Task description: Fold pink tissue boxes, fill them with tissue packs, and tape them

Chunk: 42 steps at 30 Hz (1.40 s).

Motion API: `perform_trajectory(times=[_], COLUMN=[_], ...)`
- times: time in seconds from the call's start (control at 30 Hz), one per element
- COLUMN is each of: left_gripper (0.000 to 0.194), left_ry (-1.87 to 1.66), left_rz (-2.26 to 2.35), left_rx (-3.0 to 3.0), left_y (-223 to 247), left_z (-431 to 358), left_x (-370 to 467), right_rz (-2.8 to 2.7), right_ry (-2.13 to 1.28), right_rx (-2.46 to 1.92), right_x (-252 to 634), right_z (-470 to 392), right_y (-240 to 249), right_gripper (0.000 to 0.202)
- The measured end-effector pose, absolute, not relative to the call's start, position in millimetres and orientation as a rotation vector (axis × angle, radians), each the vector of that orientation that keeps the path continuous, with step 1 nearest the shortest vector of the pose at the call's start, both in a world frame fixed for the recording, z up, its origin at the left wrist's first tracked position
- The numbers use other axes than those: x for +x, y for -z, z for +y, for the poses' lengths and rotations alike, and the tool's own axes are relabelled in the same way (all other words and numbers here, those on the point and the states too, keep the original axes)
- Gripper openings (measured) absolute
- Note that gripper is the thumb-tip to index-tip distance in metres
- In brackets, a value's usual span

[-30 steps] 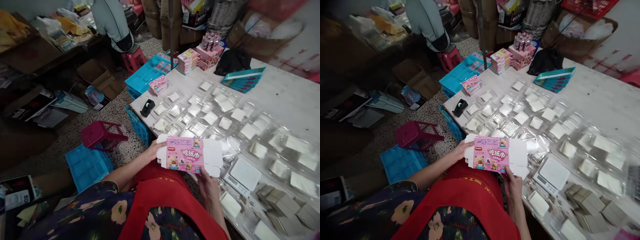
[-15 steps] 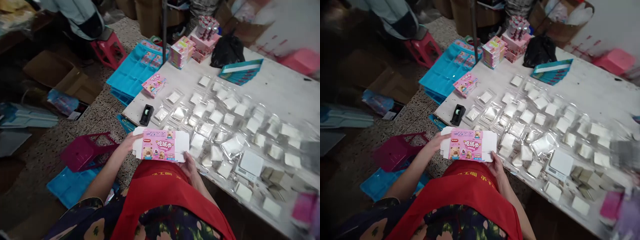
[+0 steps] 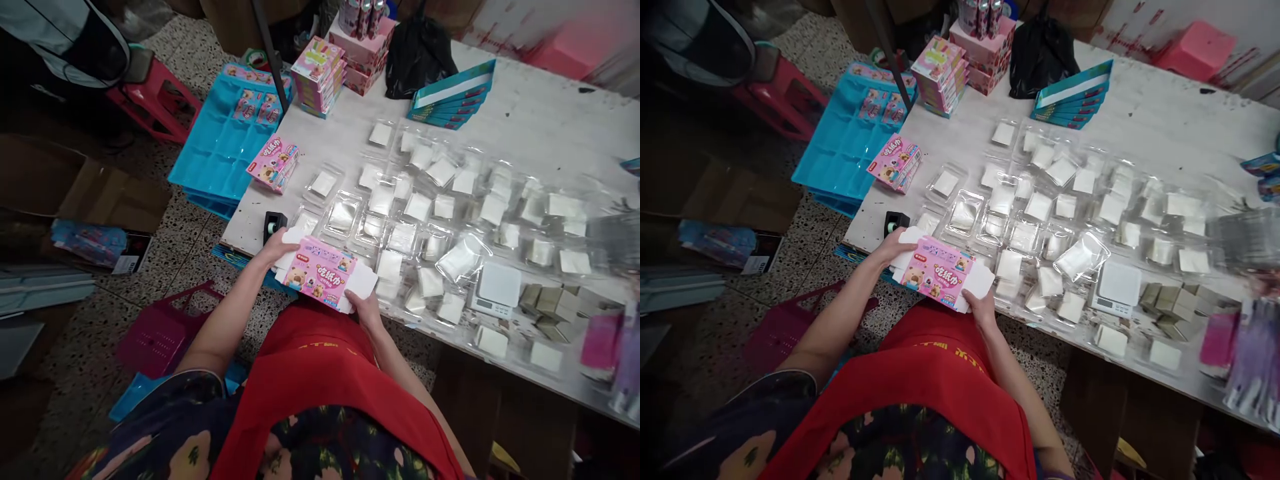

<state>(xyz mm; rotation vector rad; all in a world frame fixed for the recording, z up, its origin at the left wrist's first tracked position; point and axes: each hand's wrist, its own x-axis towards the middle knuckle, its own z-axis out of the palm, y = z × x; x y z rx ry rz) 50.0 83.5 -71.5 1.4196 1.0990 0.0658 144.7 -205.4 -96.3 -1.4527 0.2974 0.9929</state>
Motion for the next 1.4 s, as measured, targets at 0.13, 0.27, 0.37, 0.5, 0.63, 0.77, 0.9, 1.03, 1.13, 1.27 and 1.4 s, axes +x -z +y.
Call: perform_trajectory(times=[0.13,0.27,0.37,0.5,0.63,0.77,0.9,1.03,1.13,1.27,1.4], left_gripper=[0.062,0.055,0.052,0.052,0.052,0.056,0.034,0.03,0.022,0.031,0.047], left_ry=[0.066,0.142,0.154,0.134,0.067,-0.039,-0.056,0.136,0.141,0.209,0.299], left_rz=[1.04,1.014,1.016,1.018,1.032,1.117,1.163,1.211,1.192,0.955,0.626], left_rx=[1.524,1.632,1.651,1.695,1.783,1.972,2.341,2.303,2.039,1.522,1.005], left_y=[76.4,84.8,94.0,104.9,109.1,100.7,90.2,90.5,85.6,57.9,20.9], left_z=[106.5,112.9,110.4,110.8,116.5,108.3,77.0,58.5,67.8,83.0,74.9], left_x=[90.4,120.0,127.9,128.1,132.2,132.8,118.1,111.6,114.0,96.4,61.4], right_rz=[0.383,0.506,0.553,0.569,0.574,0.588,0.581,0.634,0.644,0.528,0.214], right_ry=[-0.979,-0.957,-0.926,-0.891,-0.896,-0.812,-0.777,-1.002,-1.073,-1.122,-1.188], right_rx=[-1.434,-1.405,-1.377,-1.347,-1.368,-1.456,-1.438,-1.344,-1.356,-1.319,-1.176], right_x=[139.2,131.3,128.3,128.0,131.0,130.8,131.7,148.2,161.5,158.2,148.8], right_z=[-194.9,-193.0,-190.9,-183.8,-183.2,-193.2,-185.3,-154.5,-140.9,-140.5,-142.0], right_y=[102.1,108.2,109.6,108.0,103.9,88.6,75.5,87.1,93.2,66.1,26.5], right_gripper=[0.059,0.047,0.044,0.046,0.041,0.05,0.059,0.035,0.027,0.032,0.056])
